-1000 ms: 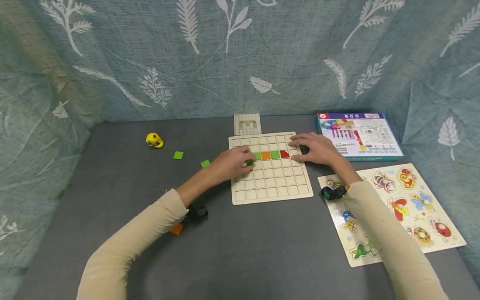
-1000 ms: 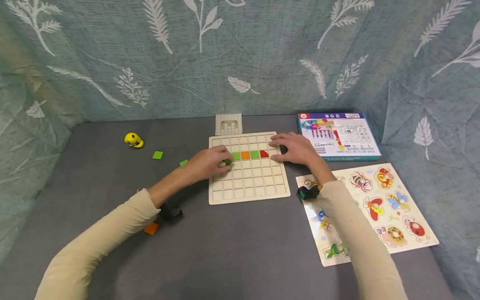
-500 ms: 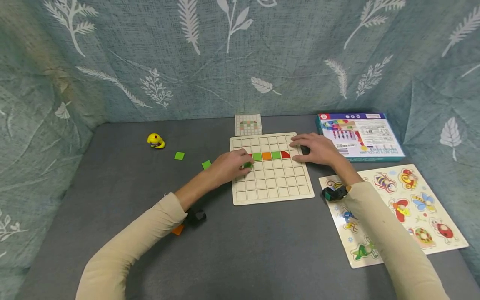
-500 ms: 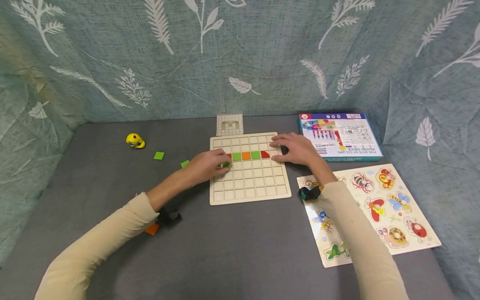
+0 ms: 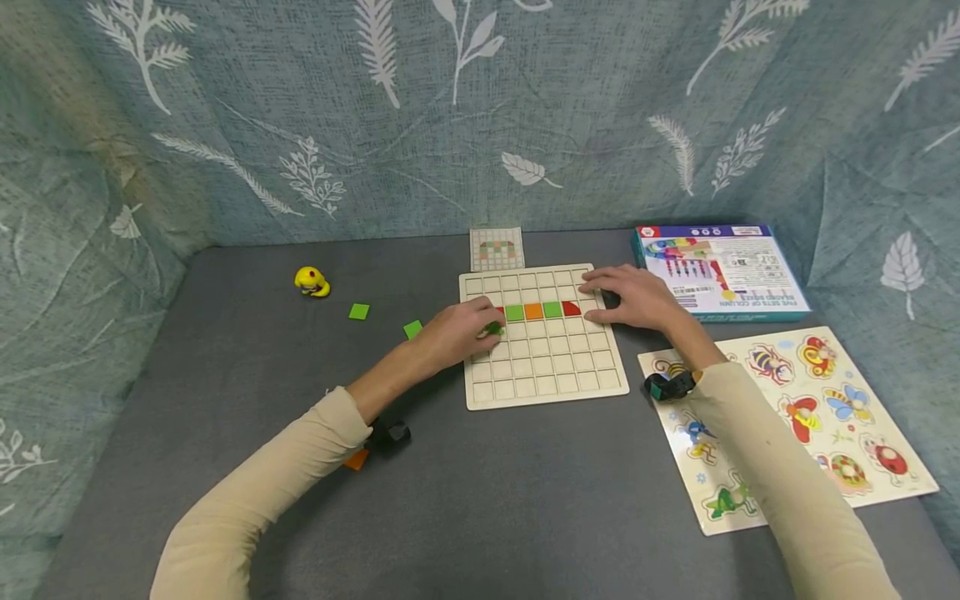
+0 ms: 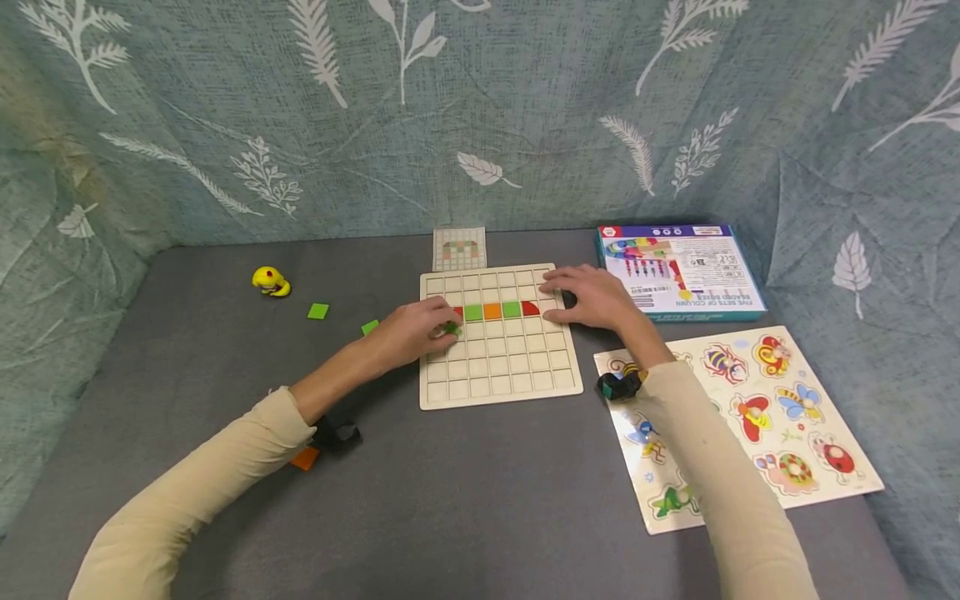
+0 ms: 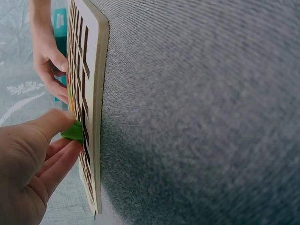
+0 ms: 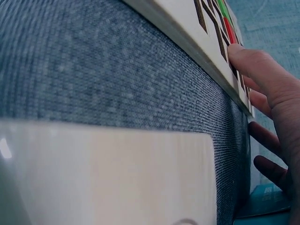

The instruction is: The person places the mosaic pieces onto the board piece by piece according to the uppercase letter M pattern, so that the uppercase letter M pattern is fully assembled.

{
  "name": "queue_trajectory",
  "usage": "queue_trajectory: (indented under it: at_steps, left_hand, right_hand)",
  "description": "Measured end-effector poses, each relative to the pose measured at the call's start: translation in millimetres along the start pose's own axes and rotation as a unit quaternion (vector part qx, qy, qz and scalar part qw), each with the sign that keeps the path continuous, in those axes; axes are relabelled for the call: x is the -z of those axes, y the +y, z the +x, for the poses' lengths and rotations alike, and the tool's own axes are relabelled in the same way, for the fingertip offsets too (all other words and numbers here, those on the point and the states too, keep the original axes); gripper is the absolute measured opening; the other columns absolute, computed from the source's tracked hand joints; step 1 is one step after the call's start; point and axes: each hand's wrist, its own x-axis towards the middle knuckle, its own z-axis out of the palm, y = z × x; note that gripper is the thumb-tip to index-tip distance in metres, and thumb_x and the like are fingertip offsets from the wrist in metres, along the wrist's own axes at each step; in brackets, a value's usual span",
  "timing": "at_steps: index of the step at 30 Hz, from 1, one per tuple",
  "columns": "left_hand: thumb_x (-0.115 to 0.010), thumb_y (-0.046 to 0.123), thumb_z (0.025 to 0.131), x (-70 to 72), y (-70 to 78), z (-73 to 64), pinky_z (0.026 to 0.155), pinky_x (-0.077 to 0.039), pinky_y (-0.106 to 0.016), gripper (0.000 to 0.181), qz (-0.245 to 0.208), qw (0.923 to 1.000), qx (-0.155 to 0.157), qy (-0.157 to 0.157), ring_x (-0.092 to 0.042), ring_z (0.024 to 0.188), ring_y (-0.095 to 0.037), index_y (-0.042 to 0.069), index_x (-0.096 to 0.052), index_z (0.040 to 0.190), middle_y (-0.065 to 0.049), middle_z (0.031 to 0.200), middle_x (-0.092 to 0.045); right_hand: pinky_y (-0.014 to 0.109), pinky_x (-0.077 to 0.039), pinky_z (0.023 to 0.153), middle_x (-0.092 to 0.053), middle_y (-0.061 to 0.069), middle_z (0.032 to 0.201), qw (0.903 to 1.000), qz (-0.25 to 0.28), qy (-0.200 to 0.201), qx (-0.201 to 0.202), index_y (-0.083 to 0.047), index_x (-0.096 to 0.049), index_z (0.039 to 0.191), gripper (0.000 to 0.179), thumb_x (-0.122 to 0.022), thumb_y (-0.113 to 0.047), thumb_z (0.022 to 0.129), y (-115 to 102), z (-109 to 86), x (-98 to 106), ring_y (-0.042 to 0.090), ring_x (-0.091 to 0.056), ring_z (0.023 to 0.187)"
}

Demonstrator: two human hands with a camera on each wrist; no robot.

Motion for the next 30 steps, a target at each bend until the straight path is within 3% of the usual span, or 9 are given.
queue_trajectory:
  at_steps: [8,21,28,30]
  left_hand:
    - [-0.067,0.014,0.092,0.9,0.4,-1.6,0.074,-0.053,-0.033,0.018,-0.007,0.9999,0.013,0.007,-0.063,0.086,-0.018,0.006,-0.067,0.108,-0.008,0.107,-0.063]
    - [-0.067,0.014,0.091,-0.7,1.5,-1.1,0.073,-0.053,-0.033,0.015,-0.012,0.9996,0.024,0.001,-0.062,0.085,-0.017,0.006,-0.067,0.103,-0.008,0.104,-0.063]
    - [-0.067,0.014,0.091,1.9,1.4,-0.9,0.074,-0.054,-0.033,0.015,0.017,0.9998,0.007,0.0,-0.064,0.089,-0.018,0.006,-0.07,0.104,-0.008,0.105,-0.065]
    - [-0.067,0.015,0.092,2.7,1.8,-1.0,0.075,-0.053,-0.032,0.017,0.033,0.9994,-0.004,-0.013,-0.064,0.092,-0.019,0.007,-0.071,0.106,-0.008,0.107,-0.065]
  right_hand:
    - [0.053,-0.042,0.1,-0.049,0.005,0.147,1.0,-0.007,0.005,-0.002,-0.019,-0.059,0.134,0.054,-0.067,-0.046,0.088,-0.1,0.7,1.0,0.035,-0.046,0.131]
    - [0.054,-0.041,0.101,-0.048,0.007,0.148,1.0,-0.003,-0.003,-0.002,-0.018,-0.058,0.135,0.054,-0.066,-0.046,0.089,-0.1,-0.6,-1.5,0.036,-0.044,0.133]
    - [0.053,-0.041,0.1,-0.048,0.007,0.147,1.0,-0.004,-0.002,0.003,-0.018,-0.058,0.135,0.055,-0.066,-0.046,0.089,-1.1,0.2,0.4,0.036,-0.045,0.132]
    - [0.054,-0.041,0.1,-0.048,0.007,0.148,1.0,-0.003,-0.002,0.003,-0.018,-0.058,0.135,0.055,-0.066,-0.046,0.088,-1.2,0.7,1.0,0.036,-0.044,0.133]
